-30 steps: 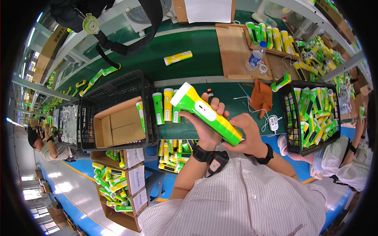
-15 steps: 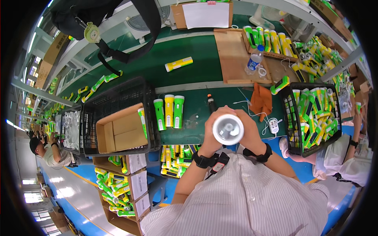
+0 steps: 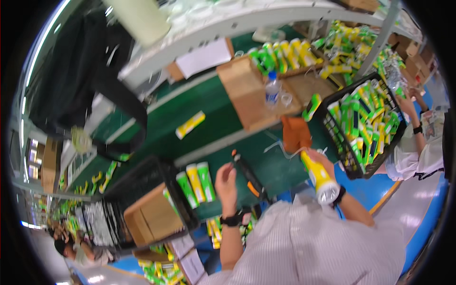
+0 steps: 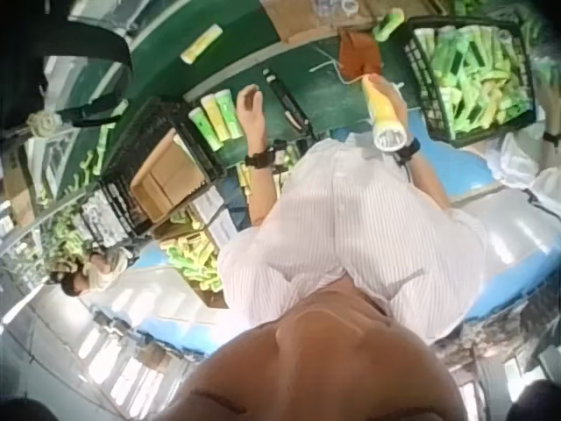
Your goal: The person is assembling and testing solar-powered flashlights on an assembly line.
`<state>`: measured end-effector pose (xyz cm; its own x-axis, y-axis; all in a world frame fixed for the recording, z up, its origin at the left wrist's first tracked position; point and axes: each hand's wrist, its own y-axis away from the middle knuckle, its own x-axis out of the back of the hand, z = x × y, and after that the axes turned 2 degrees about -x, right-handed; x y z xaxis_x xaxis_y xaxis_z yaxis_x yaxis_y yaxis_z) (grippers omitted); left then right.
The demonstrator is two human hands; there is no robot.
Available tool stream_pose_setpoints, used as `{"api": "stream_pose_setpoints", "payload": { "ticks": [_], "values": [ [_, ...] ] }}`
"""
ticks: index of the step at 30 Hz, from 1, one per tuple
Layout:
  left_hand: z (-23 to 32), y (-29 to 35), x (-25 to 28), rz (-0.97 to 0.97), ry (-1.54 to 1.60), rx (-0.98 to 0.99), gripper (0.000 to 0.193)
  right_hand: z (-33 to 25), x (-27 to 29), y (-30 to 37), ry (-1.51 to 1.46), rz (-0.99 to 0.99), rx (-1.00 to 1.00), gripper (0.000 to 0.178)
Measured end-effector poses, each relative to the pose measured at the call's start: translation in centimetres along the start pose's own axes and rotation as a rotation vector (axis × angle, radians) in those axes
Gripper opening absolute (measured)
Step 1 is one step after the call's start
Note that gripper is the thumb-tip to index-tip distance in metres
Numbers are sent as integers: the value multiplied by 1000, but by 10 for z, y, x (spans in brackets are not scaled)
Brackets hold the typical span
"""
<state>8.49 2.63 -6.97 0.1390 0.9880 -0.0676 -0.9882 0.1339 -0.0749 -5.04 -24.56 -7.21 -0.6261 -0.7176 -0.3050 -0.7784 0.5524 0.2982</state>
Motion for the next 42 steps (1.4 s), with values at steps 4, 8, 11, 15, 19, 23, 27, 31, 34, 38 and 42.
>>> {"api": "stream_pose_setpoints", "payload": {
  "ticks": [4,8,11,15,19,23,27,31,34,38,42],
  "values": [
    [-62,-45,73,27,-635,-67,30,-42,77,23,1158,311,378,49],
    [-114,-142,115,-86,-1149,-235,54,-62,154,11,1303,638,341,53],
    [-143,-218,126,-33,-1337,-235,68,-74,164,-2,1278,580,318,46],
    [-160,-282,111,-107,-1554,20,85,-83,128,-32,1349,656,407,35],
    [-144,-299,73,21,-1772,316,69,-87,127,-52,1319,781,334,32],
    [-171,-305,122,126,-1918,125,69,-80,139,-47,1369,582,333,31],
    [-134,-283,108,-199,-1657,235,62,-61,153,-46,1283,577,251,37],
    [-75,-241,89,-2,-1335,-75,47,-59,143,-56,1370,610,238,49],
    [-37,-204,89,53,-1206,-309,54,-73,116,-72,1652,641,365,50],
    [20,-131,71,102,-716,-306,62,-67,125,-109,1596,596,278,52],
    [41,-51,63,194,-149,-66,67,-64,149,-124,1440,459,251,55]
  ]
}}
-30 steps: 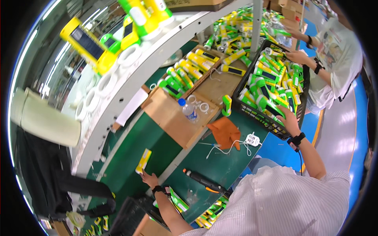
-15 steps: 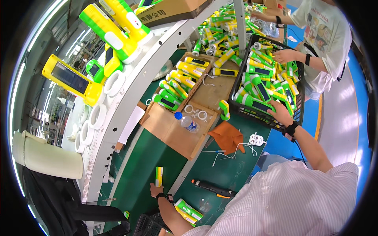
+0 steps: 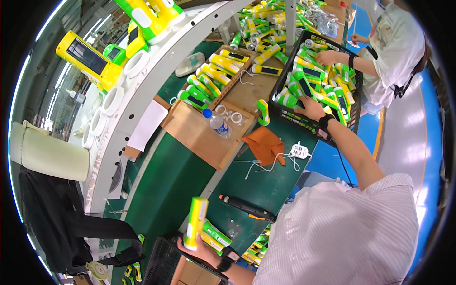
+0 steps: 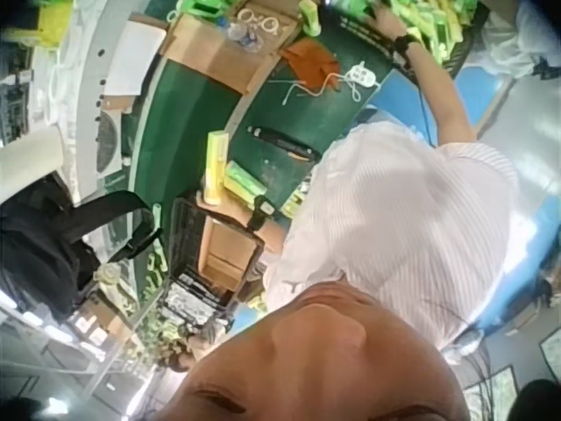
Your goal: The person is assembling and testing solar-powered flashlights on an assembly line.
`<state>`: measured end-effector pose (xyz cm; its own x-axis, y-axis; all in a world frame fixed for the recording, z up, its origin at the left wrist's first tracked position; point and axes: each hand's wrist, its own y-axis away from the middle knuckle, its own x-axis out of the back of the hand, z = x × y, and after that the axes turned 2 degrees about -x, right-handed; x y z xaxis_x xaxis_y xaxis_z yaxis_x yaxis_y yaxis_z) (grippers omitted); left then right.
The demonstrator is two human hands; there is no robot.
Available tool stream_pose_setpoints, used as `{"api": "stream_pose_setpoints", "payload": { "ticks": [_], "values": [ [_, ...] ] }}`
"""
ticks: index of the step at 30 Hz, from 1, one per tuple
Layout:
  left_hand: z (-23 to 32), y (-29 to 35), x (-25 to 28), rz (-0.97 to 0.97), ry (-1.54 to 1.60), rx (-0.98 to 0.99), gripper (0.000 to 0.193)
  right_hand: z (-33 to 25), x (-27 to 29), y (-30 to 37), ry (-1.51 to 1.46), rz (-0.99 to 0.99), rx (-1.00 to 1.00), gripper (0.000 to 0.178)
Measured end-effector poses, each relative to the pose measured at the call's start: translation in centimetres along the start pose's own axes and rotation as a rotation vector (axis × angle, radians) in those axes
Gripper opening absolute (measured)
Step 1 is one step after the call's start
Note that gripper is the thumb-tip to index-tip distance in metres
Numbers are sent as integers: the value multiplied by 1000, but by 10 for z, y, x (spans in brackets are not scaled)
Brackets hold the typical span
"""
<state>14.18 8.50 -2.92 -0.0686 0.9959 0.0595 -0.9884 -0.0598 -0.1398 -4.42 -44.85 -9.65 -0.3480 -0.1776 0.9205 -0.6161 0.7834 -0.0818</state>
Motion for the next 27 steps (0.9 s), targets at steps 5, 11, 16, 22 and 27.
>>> {"api": "stream_pose_setpoints", "payload": {
  "ticks": [5,11,16,22,27],
  "values": [
    [-13,70,-8,133,720,173,55,20,20,-5,-204,449,-247,53],
    [-34,74,-26,174,1151,447,50,33,13,-19,287,708,77,47],
    [-49,68,-40,-163,1257,636,43,-10,-22,-25,83,71,250,29],
    [-31,68,-78,-135,1299,752,40,-4,-40,-36,-20,-26,158,35],
    [-15,76,-95,-22,1294,802,39,-6,-51,-46,-22,-35,134,34]
  ]
}}
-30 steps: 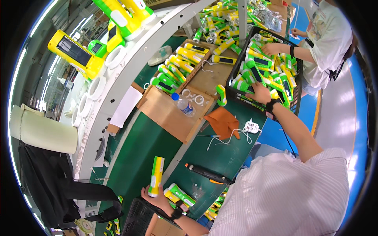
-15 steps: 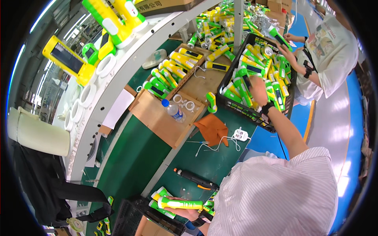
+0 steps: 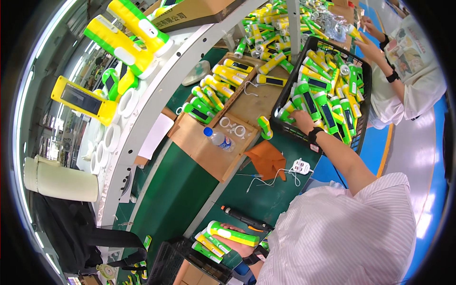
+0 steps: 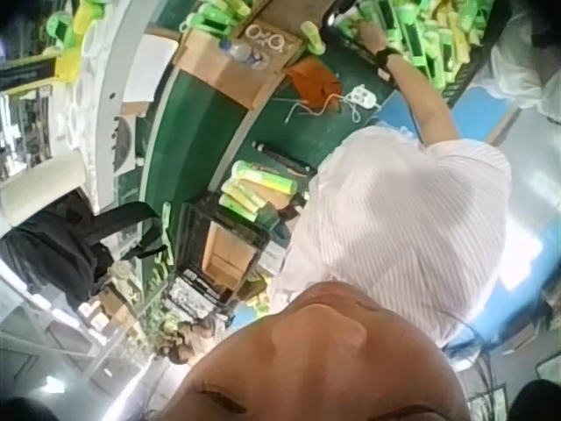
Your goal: The person is assembling and testing solar-powered flashlights on an assembly line.
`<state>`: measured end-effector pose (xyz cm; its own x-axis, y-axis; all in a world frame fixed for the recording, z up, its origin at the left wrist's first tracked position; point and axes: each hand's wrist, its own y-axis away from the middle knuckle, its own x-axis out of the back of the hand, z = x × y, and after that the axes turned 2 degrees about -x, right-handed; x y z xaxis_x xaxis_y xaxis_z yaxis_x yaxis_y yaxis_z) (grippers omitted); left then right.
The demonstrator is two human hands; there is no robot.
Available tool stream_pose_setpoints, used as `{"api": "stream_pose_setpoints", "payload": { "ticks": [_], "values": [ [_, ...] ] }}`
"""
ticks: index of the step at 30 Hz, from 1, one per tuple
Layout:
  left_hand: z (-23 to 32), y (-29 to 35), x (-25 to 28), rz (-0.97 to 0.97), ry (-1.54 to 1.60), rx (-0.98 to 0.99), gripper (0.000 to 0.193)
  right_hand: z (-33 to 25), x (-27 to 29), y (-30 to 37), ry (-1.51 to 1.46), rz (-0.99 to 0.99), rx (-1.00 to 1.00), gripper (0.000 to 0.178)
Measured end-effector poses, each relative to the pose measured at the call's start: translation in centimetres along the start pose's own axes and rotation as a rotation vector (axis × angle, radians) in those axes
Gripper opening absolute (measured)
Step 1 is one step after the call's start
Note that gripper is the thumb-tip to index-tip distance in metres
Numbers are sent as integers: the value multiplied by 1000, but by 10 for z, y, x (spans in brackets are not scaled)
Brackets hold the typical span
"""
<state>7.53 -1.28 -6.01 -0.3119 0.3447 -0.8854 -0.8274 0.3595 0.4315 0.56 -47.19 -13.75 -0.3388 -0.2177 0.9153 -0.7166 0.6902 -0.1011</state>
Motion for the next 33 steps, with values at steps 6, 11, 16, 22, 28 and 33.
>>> {"api": "stream_pose_setpoints", "payload": {
  "ticks": [6,11,16,22,28,33],
  "values": [
    [-22,14,-13,62,-314,-12,48,11,3,4,-13,58,30,32],
    [-11,23,4,33,-299,26,31,-4,-2,3,-35,51,-14,34],
    [-21,47,-33,21,-666,-93,38,-118,55,76,-440,283,280,19],
    [-21,16,11,-8,-711,-30,33,-250,73,199,-429,-522,961,44],
    [-37,20,21,-20,-813,-7,33,-252,71,238,-253,-559,901,45],
    [-52,16,46,-31,-908,50,34,-248,63,257,-288,-496,820,33]
  ]
}}
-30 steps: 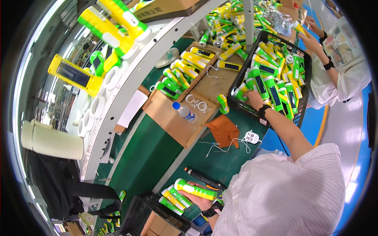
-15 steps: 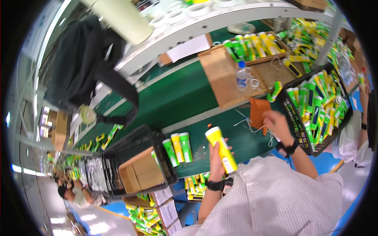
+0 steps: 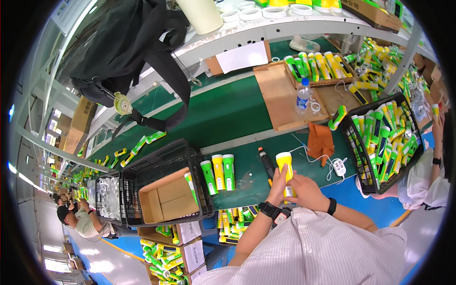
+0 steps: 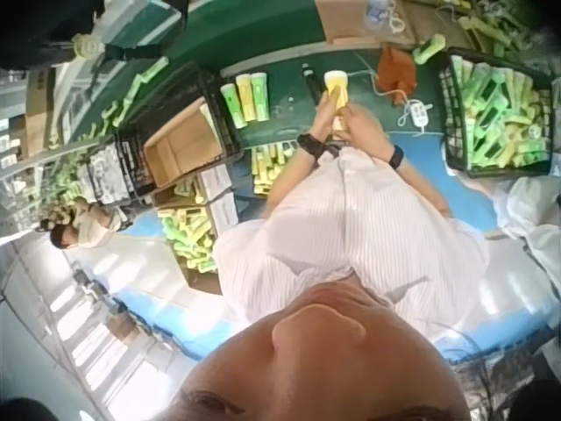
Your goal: The person is assembling and testing solar-powered flashlights on an assembly line.
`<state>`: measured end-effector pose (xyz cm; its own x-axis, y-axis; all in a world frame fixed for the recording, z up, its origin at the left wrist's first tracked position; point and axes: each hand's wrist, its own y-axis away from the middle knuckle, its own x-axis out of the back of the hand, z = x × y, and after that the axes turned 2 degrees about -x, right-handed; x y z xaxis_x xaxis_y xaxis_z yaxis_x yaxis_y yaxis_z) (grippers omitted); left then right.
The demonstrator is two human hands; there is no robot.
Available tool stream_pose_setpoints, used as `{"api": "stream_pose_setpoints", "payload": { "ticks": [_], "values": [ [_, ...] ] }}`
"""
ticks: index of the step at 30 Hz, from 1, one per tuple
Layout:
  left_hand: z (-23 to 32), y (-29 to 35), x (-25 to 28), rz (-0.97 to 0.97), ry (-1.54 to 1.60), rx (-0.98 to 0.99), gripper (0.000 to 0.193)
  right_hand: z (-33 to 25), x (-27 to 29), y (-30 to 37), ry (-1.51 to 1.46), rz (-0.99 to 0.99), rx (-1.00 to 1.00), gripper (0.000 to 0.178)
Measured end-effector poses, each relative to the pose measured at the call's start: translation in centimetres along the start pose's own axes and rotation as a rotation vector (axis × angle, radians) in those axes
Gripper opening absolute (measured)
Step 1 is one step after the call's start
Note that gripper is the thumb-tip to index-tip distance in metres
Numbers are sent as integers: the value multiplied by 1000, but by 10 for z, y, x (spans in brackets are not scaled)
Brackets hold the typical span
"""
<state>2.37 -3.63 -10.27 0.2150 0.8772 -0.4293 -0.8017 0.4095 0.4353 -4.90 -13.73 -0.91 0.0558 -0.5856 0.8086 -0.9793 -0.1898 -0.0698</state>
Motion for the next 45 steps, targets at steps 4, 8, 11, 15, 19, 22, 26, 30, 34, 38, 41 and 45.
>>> {"api": "stream_pose_setpoints", "payload": {
  "ticks": [4,8,11,15,19,22,26,30,34,38,41,45],
  "values": [
    [5,-6,-1,22,132,13,30,-2,7,0,-268,-46,15,23],
    [47,3,3,78,204,-66,30,0,10,11,-234,-190,353,15],
    [57,8,0,111,205,-129,31,11,2,18,-257,-128,151,22],
    [63,15,-5,52,252,-164,32,5,4,13,-73,3,1,49],
    [62,22,-4,53,241,-204,34,8,0,16,28,-92,29,63],
    [63,24,-3,64,238,-223,34,10,0,16,12,-63,86,65],
    [65,22,-1,126,277,-328,35,8,2,7,-62,-75,71,65],
    [65,18,3,127,248,-353,35,8,-1,-7,-85,-32,1,62],
    [53,16,-2,63,174,-259,34,16,-20,-33,-532,114,-303,53],
    [36,10,9,107,209,-203,33,38,-34,-51,-607,-70,-346,38],
    [39,12,10,157,286,-155,33,95,-60,-61,-994,162,-537,29],
    [42,15,12,133,354,-83,33,183,-84,-74,-181,201,-322,36]
  ]
}}
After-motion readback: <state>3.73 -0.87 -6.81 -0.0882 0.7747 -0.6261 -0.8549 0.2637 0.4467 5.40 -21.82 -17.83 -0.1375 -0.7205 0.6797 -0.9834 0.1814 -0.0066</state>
